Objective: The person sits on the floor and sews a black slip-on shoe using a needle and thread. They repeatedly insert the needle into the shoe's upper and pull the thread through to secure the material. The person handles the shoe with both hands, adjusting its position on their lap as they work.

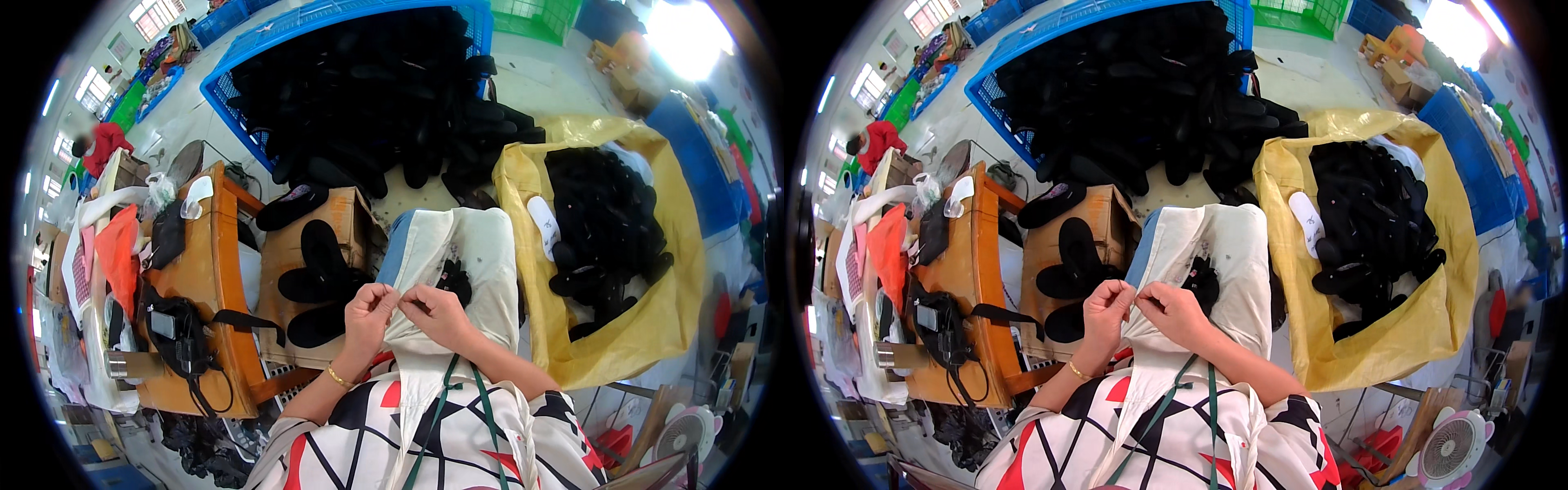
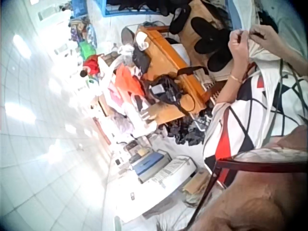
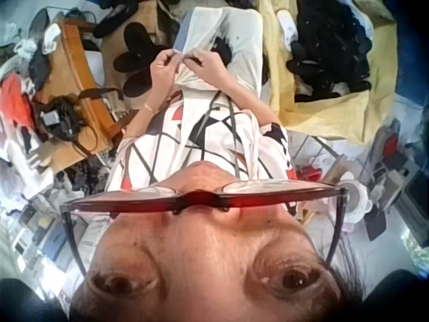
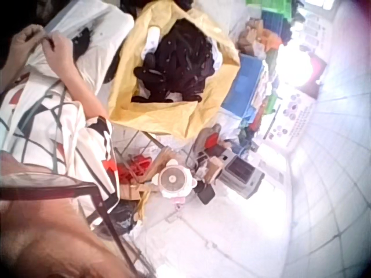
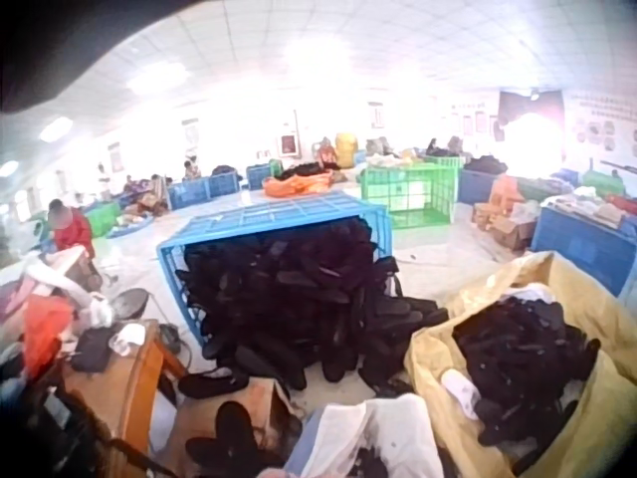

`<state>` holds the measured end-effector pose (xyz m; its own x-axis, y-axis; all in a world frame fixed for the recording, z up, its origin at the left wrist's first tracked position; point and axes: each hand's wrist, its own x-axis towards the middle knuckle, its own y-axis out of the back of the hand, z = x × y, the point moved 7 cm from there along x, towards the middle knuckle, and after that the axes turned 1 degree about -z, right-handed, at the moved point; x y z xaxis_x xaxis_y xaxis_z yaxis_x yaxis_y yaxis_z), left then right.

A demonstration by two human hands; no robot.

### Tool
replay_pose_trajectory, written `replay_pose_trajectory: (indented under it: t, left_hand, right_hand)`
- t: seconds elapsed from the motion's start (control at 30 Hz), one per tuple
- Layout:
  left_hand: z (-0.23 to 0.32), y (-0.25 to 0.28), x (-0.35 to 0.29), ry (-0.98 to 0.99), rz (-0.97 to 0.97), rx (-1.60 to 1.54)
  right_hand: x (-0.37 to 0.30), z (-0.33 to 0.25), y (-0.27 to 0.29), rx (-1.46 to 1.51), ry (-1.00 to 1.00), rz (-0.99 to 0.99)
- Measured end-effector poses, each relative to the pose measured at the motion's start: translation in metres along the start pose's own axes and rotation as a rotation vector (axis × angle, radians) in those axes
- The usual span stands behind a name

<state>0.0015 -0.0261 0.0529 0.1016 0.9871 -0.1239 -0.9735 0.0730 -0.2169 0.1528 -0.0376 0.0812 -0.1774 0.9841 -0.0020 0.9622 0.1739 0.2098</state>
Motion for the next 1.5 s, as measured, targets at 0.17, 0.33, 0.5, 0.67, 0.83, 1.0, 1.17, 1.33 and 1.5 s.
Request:
replay_pose_trajectory:
  t: [0.17, 0.33, 0.5, 0.67, 0.83, 1.0, 1.17, 1.33, 1.5]
  left_hand:
    - [0.004, -0.006, -0.004, 0.045, 0.002, -0.285]
    - [-0.002, -0.008, -0.005, 0.15, 0.027, -0.309]
    - [0.001, -0.018, -0.005, 0.178, -0.086, -0.231]
    - [-0.005, -0.016, -0.01, 0.266, -0.155, -0.234]
    - [-0.001, -0.008, -0.002, 0.213, -0.071, -0.321]
    - [0.004, -0.006, 0.002, 0.156, -0.042, -0.323]
    - [0.002, -0.004, 0.0, 0.16, -0.029, -0.39]
    - [0.003, -0.004, 0.0, 0.156, 0.008, -0.375]
    - [0.002, -0.002, -0.003, 0.14, 0.035, -0.319]
  right_hand:
    - [-0.008, -0.005, -0.006, 0.032, 0.068, 0.013]
    - [-0.009, 0.021, -0.017, 0.239, -0.058, 0.035]
    - [-0.011, 0.028, -0.012, 0.489, 0.009, 0.115]
    - [-0.012, 0.023, -0.01, 0.426, -0.002, 0.109]
    - [-0.015, 0.031, -0.01, 0.255, -0.058, 0.027]
    - [-0.017, 0.024, -0.011, 0.195, -0.004, 0.056]
    - [-0.02, 0.027, -0.012, 0.248, -0.05, 0.052]
    - [-0.022, 0.032, -0.012, 0.301, -0.042, 0.11]
    - [-0.025, 0.018, -0.01, 0.186, 0.001, 0.1]
